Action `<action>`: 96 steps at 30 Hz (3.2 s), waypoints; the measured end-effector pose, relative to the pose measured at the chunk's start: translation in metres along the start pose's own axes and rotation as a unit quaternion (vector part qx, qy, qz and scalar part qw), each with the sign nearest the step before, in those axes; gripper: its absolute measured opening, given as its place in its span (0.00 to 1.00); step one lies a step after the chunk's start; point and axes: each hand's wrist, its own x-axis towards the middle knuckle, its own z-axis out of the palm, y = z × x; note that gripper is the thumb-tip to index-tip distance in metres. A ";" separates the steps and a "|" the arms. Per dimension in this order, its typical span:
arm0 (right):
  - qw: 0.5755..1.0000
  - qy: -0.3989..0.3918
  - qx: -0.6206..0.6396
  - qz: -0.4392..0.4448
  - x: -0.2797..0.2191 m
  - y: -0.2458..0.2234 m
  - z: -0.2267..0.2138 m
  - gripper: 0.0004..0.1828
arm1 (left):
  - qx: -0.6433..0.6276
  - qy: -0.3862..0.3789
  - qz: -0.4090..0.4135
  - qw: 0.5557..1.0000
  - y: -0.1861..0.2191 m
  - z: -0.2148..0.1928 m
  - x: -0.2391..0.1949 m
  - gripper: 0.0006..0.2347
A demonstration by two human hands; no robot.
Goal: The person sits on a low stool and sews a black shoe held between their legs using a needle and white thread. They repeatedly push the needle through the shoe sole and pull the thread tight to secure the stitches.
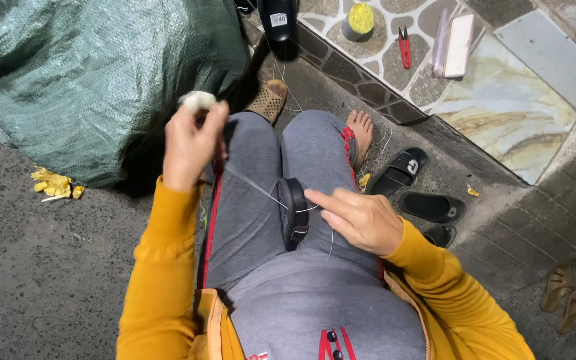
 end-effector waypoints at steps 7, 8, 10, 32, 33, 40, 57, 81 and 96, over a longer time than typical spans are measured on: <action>0.995 -0.058 -0.083 0.004 -0.002 -0.004 -0.005 0.22 | 0.103 -0.029 0.299 0.948 0.016 -0.003 -0.055 0.20; 0.991 -0.055 -0.120 -0.010 -0.001 -0.003 -0.005 0.23 | 0.078 -0.116 0.264 0.954 0.013 0.003 -0.063 0.28; 0.985 -0.051 -0.160 -0.026 0.002 -0.001 -0.007 0.23 | 0.052 -0.200 0.228 0.952 0.009 0.011 -0.071 0.37; 0.989 0.001 -0.145 -0.035 0.018 -0.006 0.005 0.14 | 0.076 -0.116 0.184 0.973 0.013 0.019 -0.108 0.23; 0.988 0.005 -0.148 -0.048 0.018 -0.011 0.003 0.16 | 0.064 -0.103 0.178 0.976 0.018 0.014 -0.115 0.15; 0.967 0.051 -0.220 -0.120 0.004 0.004 0.015 0.15 | -0.161 -0.246 0.069 0.953 0.023 -0.012 -0.124 0.03; 0.950 0.079 -0.229 -0.199 0.006 0.011 0.012 0.20 | -0.174 -0.137 0.115 0.968 0.037 0.010 -0.106 0.03; 0.993 -0.113 0.002 -0.043 -0.029 0.000 -0.015 0.22 | 0.266 -0.015 0.247 0.932 -0.006 0.018 -0.080 0.14; 0.998 0.034 -0.033 0.038 -0.034 0.002 0.025 0.15 | 0.132 -0.123 0.407 0.895 -0.003 0.038 -0.121 0.15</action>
